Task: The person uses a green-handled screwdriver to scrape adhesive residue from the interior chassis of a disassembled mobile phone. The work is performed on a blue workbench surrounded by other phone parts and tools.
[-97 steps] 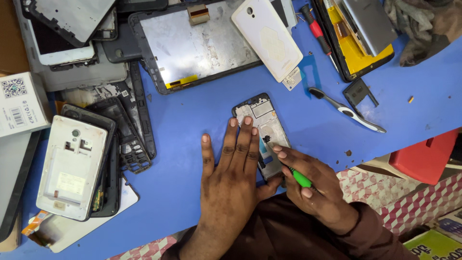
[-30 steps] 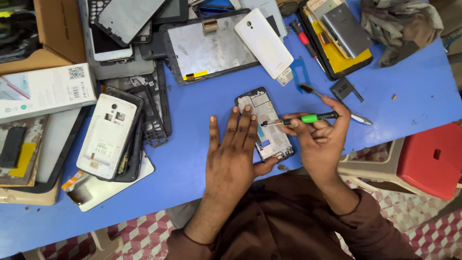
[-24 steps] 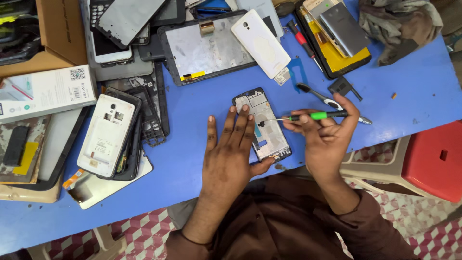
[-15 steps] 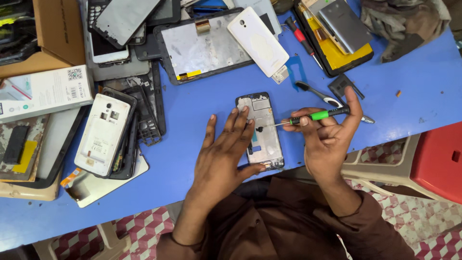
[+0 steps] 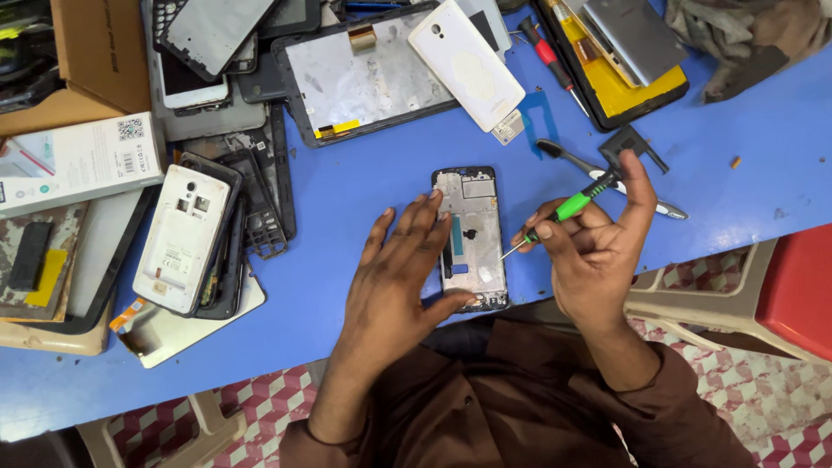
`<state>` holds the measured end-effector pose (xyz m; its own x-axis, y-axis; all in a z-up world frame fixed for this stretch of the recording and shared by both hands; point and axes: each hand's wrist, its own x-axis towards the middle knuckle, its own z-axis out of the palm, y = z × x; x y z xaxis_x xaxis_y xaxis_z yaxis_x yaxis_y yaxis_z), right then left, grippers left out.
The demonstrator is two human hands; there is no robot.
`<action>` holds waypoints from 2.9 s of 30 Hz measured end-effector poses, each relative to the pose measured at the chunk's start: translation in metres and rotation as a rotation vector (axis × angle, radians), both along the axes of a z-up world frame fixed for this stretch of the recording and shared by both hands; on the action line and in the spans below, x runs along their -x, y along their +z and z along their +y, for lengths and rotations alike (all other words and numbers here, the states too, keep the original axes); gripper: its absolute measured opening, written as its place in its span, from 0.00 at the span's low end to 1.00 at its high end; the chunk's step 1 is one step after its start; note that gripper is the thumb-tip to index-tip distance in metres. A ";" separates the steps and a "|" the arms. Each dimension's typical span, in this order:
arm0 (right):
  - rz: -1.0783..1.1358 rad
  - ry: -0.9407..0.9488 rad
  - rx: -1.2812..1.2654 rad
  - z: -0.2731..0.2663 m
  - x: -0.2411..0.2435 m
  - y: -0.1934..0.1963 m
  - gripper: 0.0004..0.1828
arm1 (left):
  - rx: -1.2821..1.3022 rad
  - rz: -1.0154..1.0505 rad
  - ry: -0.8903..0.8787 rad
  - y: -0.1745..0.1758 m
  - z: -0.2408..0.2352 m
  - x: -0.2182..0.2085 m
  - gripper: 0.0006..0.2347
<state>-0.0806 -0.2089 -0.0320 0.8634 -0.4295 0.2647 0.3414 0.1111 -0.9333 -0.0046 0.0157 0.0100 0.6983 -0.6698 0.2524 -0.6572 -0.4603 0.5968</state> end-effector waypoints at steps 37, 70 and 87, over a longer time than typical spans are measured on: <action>-0.010 -0.048 0.576 0.009 0.024 -0.001 0.43 | -0.070 -0.229 0.270 -0.005 -0.003 0.022 0.38; 0.093 0.176 0.726 0.021 0.033 0.042 0.41 | -0.226 -0.095 0.205 -0.004 0.008 0.015 0.45; -0.047 0.144 0.602 0.003 0.048 0.003 0.40 | -0.190 -0.033 0.101 -0.009 0.008 0.008 0.47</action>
